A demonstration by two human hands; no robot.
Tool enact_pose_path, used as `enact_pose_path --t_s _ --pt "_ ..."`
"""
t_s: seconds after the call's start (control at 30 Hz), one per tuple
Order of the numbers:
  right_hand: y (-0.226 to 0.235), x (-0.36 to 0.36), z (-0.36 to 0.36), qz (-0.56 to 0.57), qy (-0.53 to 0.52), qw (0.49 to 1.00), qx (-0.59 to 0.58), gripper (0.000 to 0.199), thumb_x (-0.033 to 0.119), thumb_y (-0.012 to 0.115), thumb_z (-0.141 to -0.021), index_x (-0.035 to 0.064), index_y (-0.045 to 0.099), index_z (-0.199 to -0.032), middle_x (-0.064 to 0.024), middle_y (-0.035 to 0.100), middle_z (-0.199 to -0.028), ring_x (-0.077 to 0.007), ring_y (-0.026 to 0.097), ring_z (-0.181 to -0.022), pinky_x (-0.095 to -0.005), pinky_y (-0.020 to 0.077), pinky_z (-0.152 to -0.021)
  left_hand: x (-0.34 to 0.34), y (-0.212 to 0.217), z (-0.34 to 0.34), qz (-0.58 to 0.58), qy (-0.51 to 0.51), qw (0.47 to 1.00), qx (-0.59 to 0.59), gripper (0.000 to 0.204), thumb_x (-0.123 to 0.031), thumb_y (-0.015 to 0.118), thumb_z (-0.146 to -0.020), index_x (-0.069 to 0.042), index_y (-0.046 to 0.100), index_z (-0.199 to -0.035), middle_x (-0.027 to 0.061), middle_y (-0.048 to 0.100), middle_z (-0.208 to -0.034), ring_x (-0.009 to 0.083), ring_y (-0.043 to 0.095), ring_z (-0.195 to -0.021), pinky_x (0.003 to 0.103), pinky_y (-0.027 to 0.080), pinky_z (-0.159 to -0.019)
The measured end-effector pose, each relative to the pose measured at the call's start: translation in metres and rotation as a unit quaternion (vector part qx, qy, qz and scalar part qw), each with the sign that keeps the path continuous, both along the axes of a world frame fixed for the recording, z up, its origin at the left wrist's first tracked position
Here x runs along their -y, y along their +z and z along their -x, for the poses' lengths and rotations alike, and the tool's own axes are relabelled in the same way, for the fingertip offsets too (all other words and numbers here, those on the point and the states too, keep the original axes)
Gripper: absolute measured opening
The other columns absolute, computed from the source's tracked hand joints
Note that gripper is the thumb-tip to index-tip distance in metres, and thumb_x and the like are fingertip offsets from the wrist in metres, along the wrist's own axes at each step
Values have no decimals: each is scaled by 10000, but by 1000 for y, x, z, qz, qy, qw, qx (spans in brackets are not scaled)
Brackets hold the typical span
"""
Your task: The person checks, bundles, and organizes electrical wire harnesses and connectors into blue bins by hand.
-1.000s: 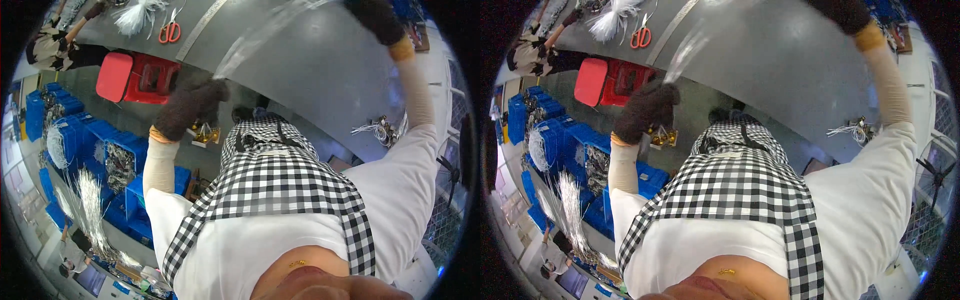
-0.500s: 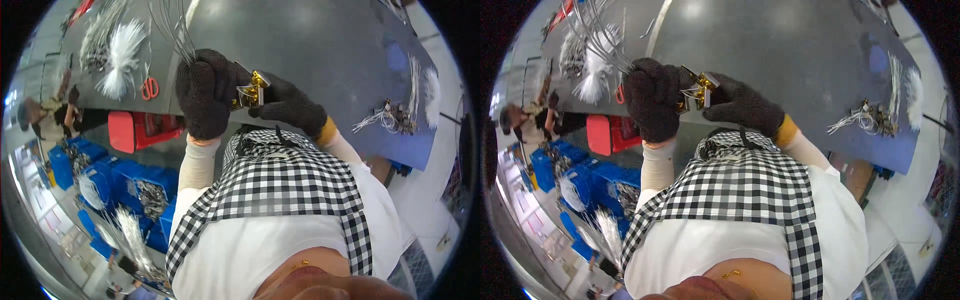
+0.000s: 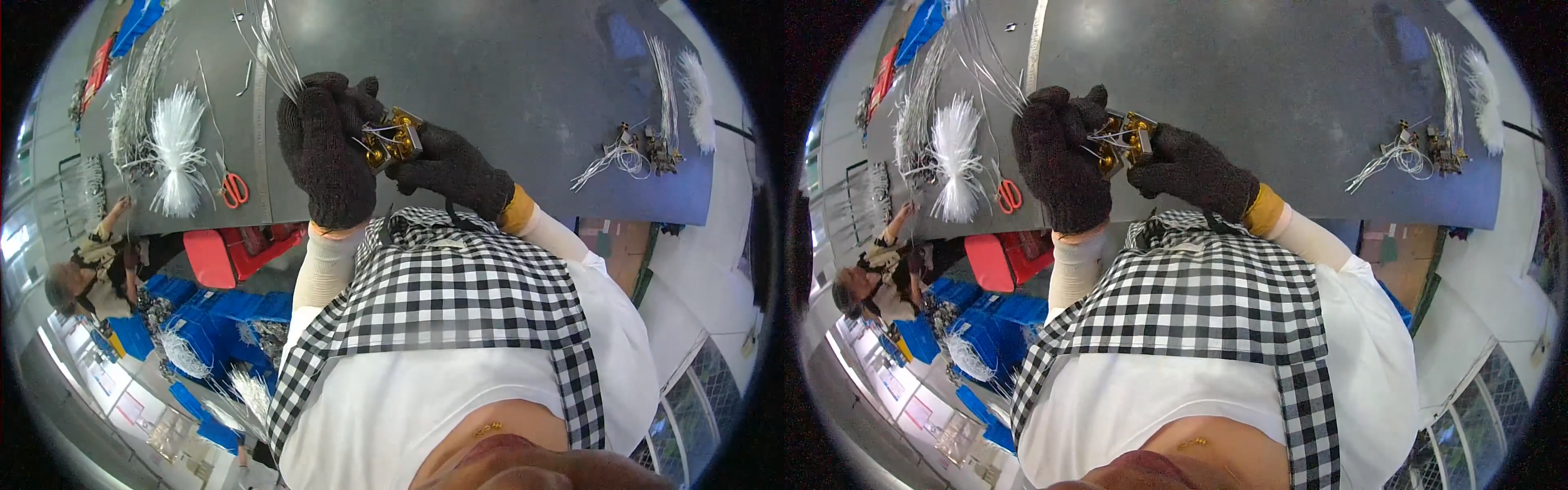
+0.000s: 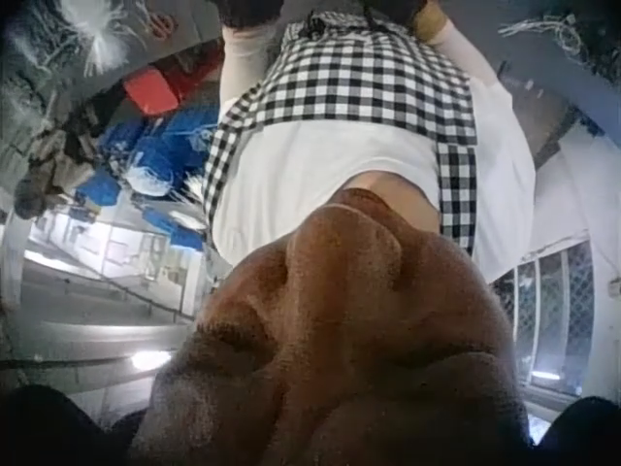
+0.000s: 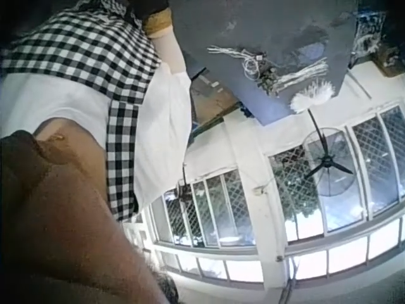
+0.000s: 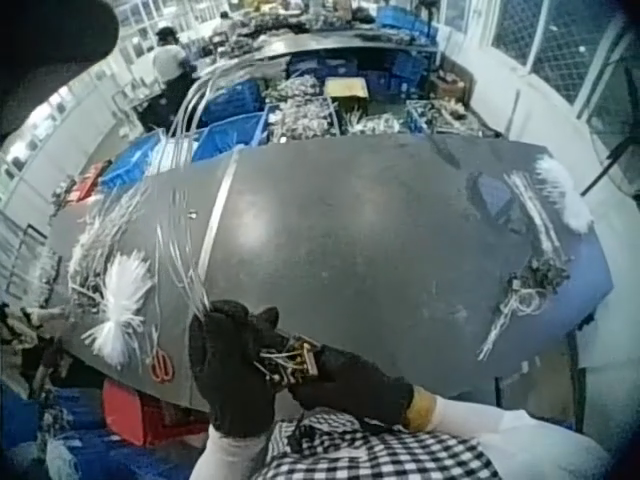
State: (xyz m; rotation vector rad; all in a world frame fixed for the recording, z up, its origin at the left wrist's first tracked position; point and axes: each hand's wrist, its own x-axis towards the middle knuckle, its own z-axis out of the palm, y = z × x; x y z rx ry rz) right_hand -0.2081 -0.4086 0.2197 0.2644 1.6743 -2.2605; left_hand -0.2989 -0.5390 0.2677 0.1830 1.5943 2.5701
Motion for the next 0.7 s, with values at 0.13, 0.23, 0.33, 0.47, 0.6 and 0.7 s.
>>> enact_pose_path --t_s 0.13,0.23,0.33,0.47,0.6,0.7 --pt "0 16 9 -2 -19 999 44 462 155 711 -953 9 549 -1360 -108 695 -1007 -175 681 -845 -342 598 -777 18 -10 18 6 -24 999 35 290 -279 510 -1074 -6 608 -1072 80 601 -762 218 635 -747 544 512 -1012" --pt "-4 34 18 4 -26 999 43 480 150 706 -958 18 537 -1388 -123 705 -1034 -181 691 -869 -347 602 -787 34 -15 27 9 -36 999 40 310 -296 511 -1069 -2 610 -1093 116 656 -829 236 657 -788 540 520 -1012" --pt "-18 51 24 53 -51 997 29 490 150 708 -961 19 532 -1398 -141 712 -1068 -190 705 -890 -355 607 -795 48 -13 35 -4 -38 998 41 270 -255 522 -1069 -5 624 -1075 94 632 -772 215 653 -763 506 533 -986" --pt "-22 71 36 35 -47 998 39 479 145 703 -965 17 534 -1394 -148 713 -1096 -198 715 -905 -359 613 -807 67 -14 42 6 -22 998 57 215 -198 552 -1061 -9 652 -1073 80 634 -738 191 668 -752 428 566 -906" --pt "-20 87 45 16 -10 999 49 609 95 693 -952 26 430 -1497 -145 688 -1160 -203 702 -952 -368 607 -843 86 -27 51 -13 -28 997 72 207 -187 575 -1052 -5 669 -1081 99 681 -797 194 690 -780 374 578 -822" --pt "-18 97 49 21 -18 999 38 603 84 694 -947 30 439 -1491 -143 676 -1209 -208 695 -995 -379 607 -865 96 -31 56 8 -57 998 15 215 -192 594 -1044 -1 680 -1095 116 718 -879 197 700 -807 335 573 -752"
